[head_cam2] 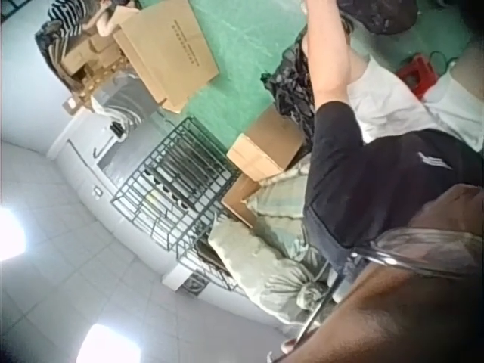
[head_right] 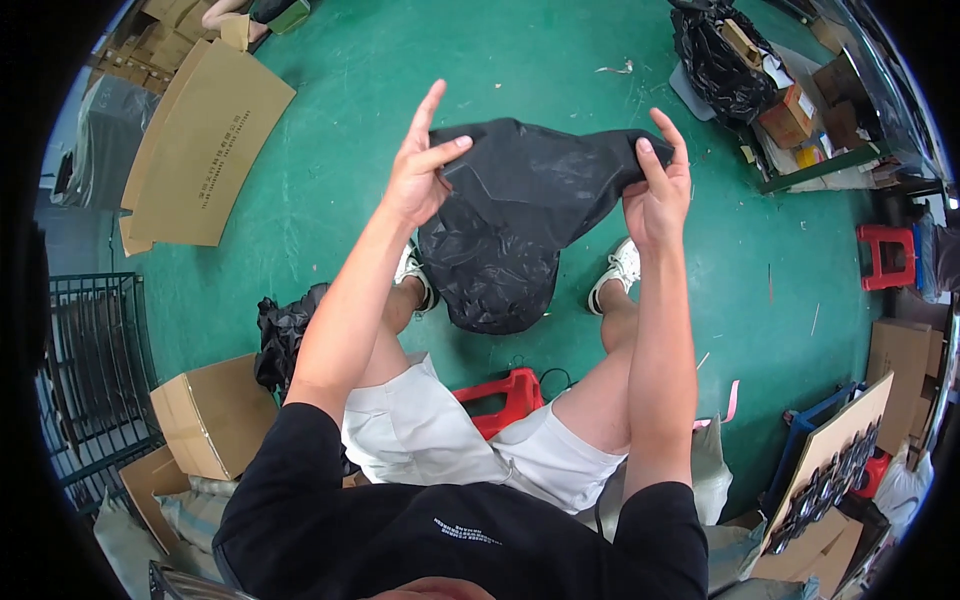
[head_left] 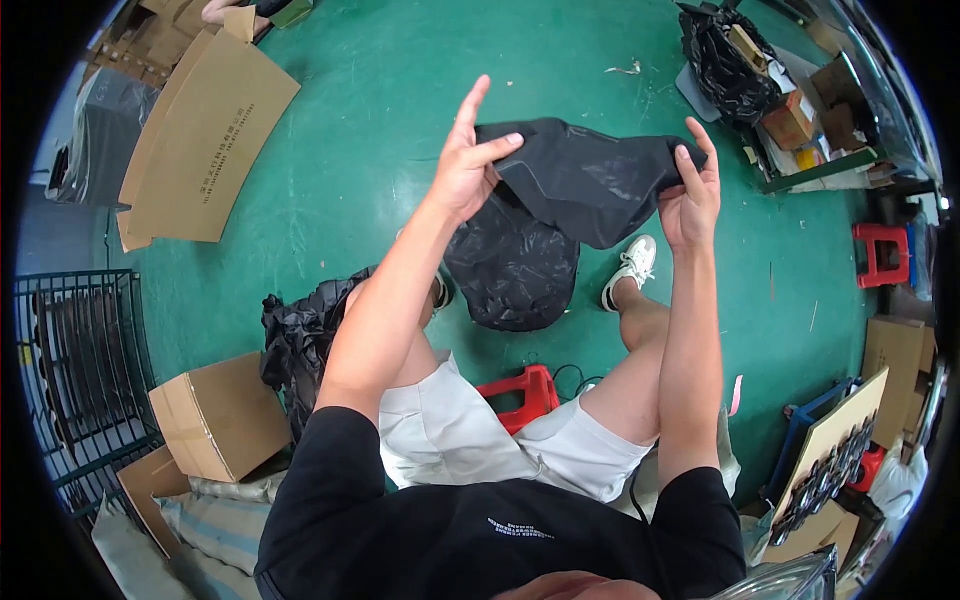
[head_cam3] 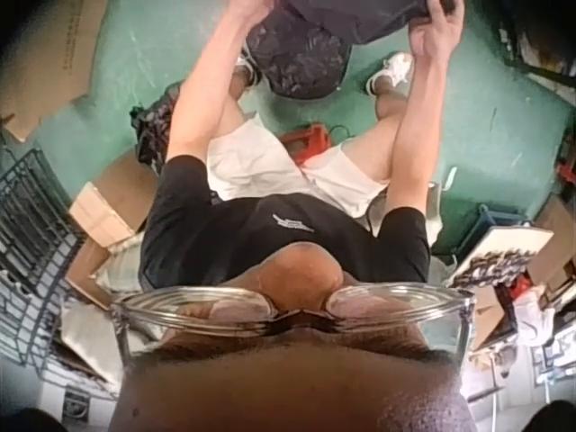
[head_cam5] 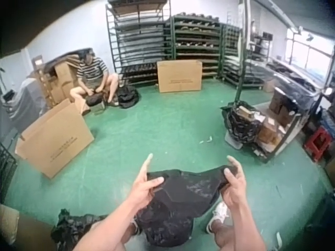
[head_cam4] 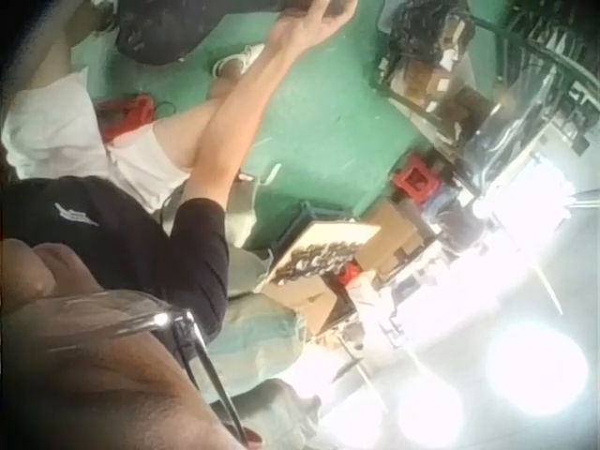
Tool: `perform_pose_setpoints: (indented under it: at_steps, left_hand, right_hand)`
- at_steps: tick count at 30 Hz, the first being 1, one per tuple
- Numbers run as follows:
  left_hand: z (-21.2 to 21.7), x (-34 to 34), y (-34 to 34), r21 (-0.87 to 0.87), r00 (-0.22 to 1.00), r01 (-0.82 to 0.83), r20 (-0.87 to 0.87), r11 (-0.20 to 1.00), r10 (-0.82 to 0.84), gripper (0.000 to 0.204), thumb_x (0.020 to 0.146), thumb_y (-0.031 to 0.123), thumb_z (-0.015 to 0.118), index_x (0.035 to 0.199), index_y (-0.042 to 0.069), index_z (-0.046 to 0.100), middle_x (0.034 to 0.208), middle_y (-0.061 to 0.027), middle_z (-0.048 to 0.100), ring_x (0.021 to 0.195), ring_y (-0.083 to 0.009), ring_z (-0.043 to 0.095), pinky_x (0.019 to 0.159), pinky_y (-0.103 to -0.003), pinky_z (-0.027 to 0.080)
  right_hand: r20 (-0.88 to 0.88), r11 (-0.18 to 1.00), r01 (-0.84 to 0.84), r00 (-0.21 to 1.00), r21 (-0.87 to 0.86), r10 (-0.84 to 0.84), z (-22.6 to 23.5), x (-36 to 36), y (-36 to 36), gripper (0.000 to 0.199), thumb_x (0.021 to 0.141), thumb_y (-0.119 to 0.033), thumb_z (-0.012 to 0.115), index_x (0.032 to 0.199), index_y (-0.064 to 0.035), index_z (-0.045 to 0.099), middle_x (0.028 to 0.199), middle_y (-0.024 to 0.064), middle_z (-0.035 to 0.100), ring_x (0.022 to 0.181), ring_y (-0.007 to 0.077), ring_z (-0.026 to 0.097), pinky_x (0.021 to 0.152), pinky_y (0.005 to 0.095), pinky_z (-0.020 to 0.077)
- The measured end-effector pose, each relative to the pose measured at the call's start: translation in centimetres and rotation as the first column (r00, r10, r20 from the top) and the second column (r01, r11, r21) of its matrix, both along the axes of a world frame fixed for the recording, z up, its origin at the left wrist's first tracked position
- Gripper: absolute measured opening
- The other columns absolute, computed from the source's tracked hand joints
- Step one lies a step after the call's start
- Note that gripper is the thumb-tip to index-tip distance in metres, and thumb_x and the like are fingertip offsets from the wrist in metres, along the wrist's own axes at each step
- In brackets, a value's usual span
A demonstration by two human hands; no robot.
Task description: Inspecting and flipping black fabric bags in a manufacturing setting.
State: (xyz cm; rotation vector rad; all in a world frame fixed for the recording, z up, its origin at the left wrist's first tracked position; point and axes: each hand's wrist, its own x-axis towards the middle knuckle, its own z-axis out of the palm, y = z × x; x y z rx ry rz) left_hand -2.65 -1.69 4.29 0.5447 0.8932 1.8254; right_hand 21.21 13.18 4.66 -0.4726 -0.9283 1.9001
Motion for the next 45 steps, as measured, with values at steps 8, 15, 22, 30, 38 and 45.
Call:
perform_pose_setpoints:
  at_steps: [8, 15, 22, 30, 38, 45]
  left_hand:
    - [-0.6, -0.5, 1.3, -0.106, 0.995, -0.099, -0.036, 0.989, 0.096, 0.072, 0.087, -0.003, 0.065, 0.148, 0.015, 0.032, 0.110, -0.0104, 0.064, 0.096, -0.0171, 0.066, 0.078, -0.033, 0.056]
    - [5.2, -6.1, 4.6, -0.164, 0.972, -0.192, -0.165, 0.968, 0.165, 0.075, 0.086, -0.001, 0.064, 0.149, 0.014, 0.029, 0.101, -0.0112, 0.064, 0.087, -0.0197, 0.067, 0.076, -0.035, 0.055]
    - [6.6, -7.8, 2.3, 0.108, 0.941, -0.284, -0.159, 0.953, 0.298, 0.109, 0.073, -0.011, 0.072, 0.153, 0.014, 0.002, 0.124, -0.0203, 0.053, 0.104, -0.0282, 0.062, 0.089, -0.043, 0.053]
    - [-16.7, -3.8, -3.7, -0.684, 0.907, -0.310, -0.006, 0.661, 0.421, 0.107, 0.075, 0.001, 0.074, 0.154, 0.008, 0.002, 0.138, -0.0222, 0.046, 0.124, -0.0351, 0.050, 0.103, -0.051, 0.040]
    - [-25.1, 0.5, -10.0, -0.794, 0.910, -0.328, -0.121, 0.512, 0.396, 0.068, 0.079, 0.001, 0.073, 0.138, 0.002, 0.039, 0.124, -0.0146, 0.057, 0.104, -0.0251, 0.060, 0.080, -0.038, 0.049]
    - [-26.1, 0.9, -12.3, -0.779, 0.870, -0.426, -0.215, 0.459, 0.443, 0.039, 0.077, 0.004, 0.077, 0.111, 0.002, 0.056, 0.081, -0.0051, 0.064, 0.061, -0.0152, 0.057, 0.052, -0.031, 0.042]
  right_hand:
    - [0.051, 0.997, 0.045, 0.998, 0.066, -0.049, -0.1, -2.7, -0.6, 0.065, 0.089, 0.011, 0.057, 0.145, -0.0117, 0.034, 0.108, 0.0112, 0.063, 0.098, 0.0205, 0.063, 0.089, 0.0378, 0.0548]
    - [-0.040, 0.989, 0.098, 0.995, 0.109, -0.094, 4.2, -10.1, 2.6, 0.064, 0.085, 0.016, 0.055, 0.142, -0.0088, 0.039, 0.103, 0.0107, 0.060, 0.091, 0.0197, 0.062, 0.085, 0.0348, 0.0537]
    - [-0.023, 0.980, 0.142, 0.990, 0.142, -0.140, 4.2, -9.9, 1.4, 0.060, 0.086, 0.006, 0.063, 0.139, -0.0114, 0.040, 0.098, 0.0055, 0.065, 0.083, 0.0140, 0.064, 0.068, 0.0300, 0.0525]
    - [0.627, 0.914, 0.246, 0.779, -0.323, 0.012, -18.3, -7.4, -4.5, 0.067, 0.080, -0.001, 0.063, 0.140, 0.0002, 0.034, 0.098, 0.0117, 0.054, 0.056, 0.0137, 0.048, 0.043, 0.0293, 0.0363]
    - [0.794, 0.868, 0.337, 0.600, -0.365, 0.101, -26.1, -3.4, -11.1, 0.038, 0.081, -0.002, 0.063, 0.117, -0.0001, 0.050, 0.075, 0.0051, 0.053, 0.052, 0.0147, 0.049, 0.044, 0.0317, 0.0430]
    - [0.752, 0.857, 0.183, 0.589, -0.481, 0.296, -25.4, -2.3, -12.4, 0.017, 0.082, -0.004, 0.065, 0.096, 0.0006, 0.057, 0.068, 0.0091, 0.058, 0.044, 0.0175, 0.055, 0.035, 0.0270, 0.0369]
